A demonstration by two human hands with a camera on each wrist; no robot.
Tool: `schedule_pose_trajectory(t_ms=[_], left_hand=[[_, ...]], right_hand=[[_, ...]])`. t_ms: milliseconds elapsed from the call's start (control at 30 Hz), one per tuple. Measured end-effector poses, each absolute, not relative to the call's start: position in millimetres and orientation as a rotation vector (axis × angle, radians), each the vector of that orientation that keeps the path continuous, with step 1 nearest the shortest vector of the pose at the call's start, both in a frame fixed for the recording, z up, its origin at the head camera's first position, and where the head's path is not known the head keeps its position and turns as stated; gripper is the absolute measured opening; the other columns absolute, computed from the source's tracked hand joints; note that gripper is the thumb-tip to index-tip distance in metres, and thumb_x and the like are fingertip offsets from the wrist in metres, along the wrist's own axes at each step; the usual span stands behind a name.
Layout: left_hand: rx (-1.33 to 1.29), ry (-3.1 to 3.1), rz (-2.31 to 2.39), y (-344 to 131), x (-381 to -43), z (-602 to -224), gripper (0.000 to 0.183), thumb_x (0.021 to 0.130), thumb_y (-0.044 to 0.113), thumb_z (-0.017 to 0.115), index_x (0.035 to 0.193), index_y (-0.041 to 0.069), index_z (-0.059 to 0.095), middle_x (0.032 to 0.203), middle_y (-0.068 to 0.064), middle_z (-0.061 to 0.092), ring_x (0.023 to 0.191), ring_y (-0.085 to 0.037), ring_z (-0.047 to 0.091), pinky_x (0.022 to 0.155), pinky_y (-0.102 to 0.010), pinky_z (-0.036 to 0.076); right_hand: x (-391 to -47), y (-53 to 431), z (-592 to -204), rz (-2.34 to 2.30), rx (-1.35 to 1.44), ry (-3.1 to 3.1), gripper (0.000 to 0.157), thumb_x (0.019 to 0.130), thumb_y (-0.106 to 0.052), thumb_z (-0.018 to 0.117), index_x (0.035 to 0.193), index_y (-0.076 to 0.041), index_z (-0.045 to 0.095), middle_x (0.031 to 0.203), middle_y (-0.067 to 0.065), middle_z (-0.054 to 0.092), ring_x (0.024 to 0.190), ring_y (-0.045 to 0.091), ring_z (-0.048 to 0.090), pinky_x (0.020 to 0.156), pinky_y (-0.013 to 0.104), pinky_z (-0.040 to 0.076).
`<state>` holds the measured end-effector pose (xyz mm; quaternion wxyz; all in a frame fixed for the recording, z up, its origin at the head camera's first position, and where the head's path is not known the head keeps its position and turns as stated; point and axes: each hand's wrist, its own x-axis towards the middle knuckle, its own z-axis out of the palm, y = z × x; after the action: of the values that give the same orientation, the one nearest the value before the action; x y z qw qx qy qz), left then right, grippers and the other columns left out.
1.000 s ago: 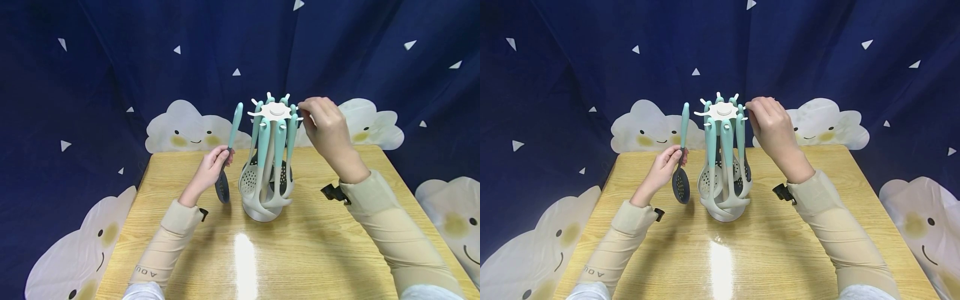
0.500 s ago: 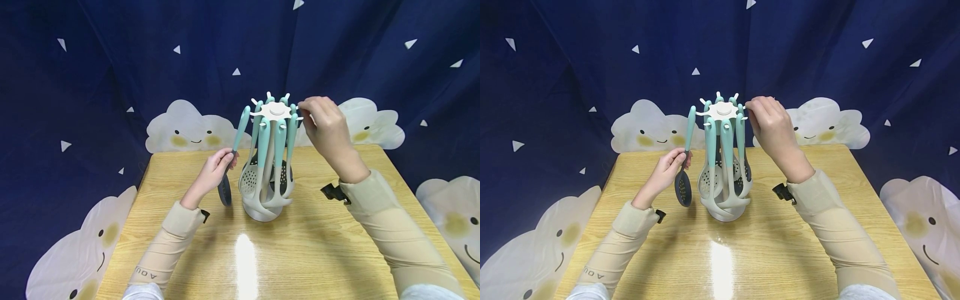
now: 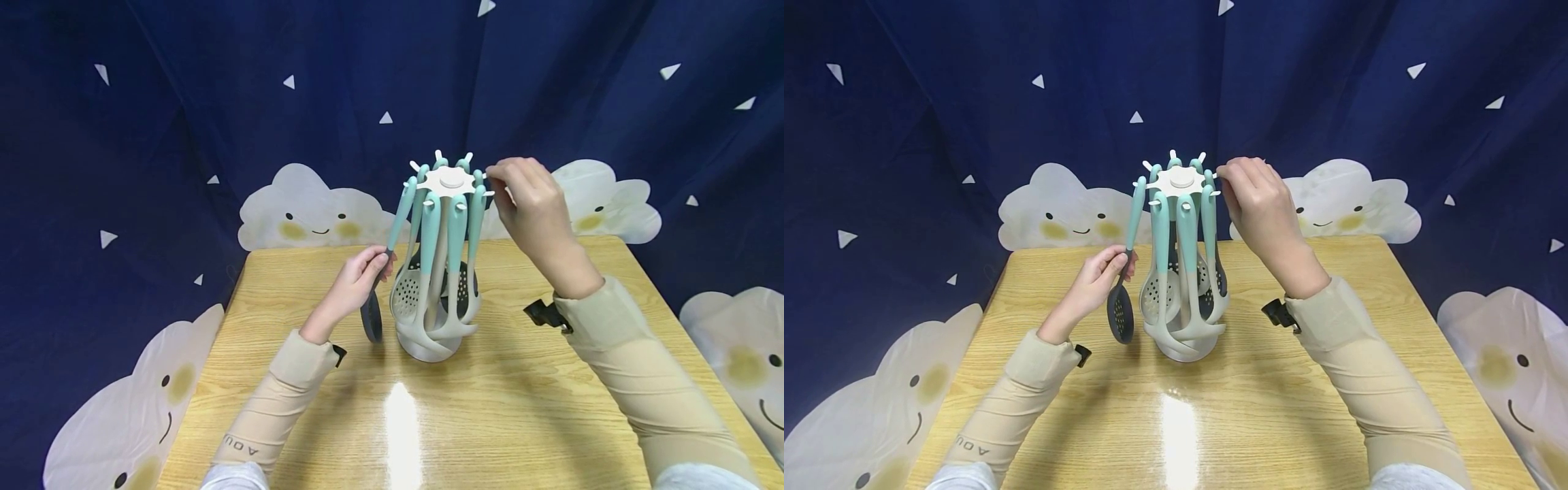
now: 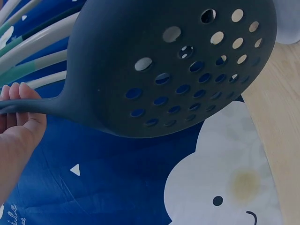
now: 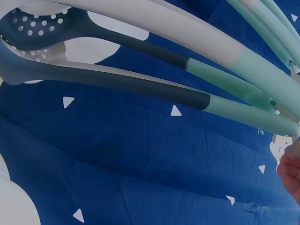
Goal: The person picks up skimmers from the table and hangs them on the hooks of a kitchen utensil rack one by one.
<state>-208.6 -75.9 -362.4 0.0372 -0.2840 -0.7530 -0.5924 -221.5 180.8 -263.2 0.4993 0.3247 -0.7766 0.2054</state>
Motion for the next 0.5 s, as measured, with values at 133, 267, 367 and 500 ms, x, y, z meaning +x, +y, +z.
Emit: schedule_pose_trajectory(t_ms=[133,267,367,500], left_hand=[[-0.866,-2.33,-1.825,-73.3,-207.6,-363.2,0.024,0.097,0.004,0.038,0.099,-0.012,0.054,0.078,-0.015,0.054,0.068,-0.011,0.051,0.064,-0.024,0.047],[-0.864,-2.341,-1.845,-71.1,-207.5,-365.1,0.024,0.097,0.005,0.037,0.1,-0.011,0.054,0.079,-0.015,0.054,0.069,-0.013,0.051,0.065,-0.024,0.048],[-0.874,-2.33,-1.864,-69.5,-207.6,-366.7,0.024,0.097,0.006,0.037,0.1,-0.012,0.054,0.08,-0.018,0.054,0.069,-0.021,0.053,0.065,-0.025,0.048],[-0.889,-2.291,-1.899,-66.9,-206.9,-368.3,0.023,0.097,0.004,0.037,0.098,-0.012,0.053,0.079,-0.02,0.053,0.069,-0.026,0.052,0.064,-0.033,0.049]], right_hand=[[-221.0,181.1,-263.1,0.495,0.783,-1.884,0.014,0.08,0.014,0.056,0.09,0.005,0.059,0.084,0.019,0.061,0.077,0.033,0.055,0.069,0.041,0.047],[-220.2,181.5,-262.5,0.487,0.782,-1.895,0.014,0.08,0.014,0.056,0.091,0.006,0.059,0.085,0.019,0.061,0.077,0.033,0.055,0.069,0.04,0.047],[-219.9,181.4,-262.3,0.486,0.782,-1.896,0.014,0.08,0.014,0.056,0.091,0.005,0.059,0.085,0.019,0.061,0.077,0.033,0.055,0.069,0.04,0.047],[-220.1,181.0,-262.2,0.487,0.782,-1.895,0.014,0.08,0.014,0.056,0.091,0.006,0.059,0.085,0.019,0.061,0.077,0.033,0.055,0.069,0.04,0.047]])
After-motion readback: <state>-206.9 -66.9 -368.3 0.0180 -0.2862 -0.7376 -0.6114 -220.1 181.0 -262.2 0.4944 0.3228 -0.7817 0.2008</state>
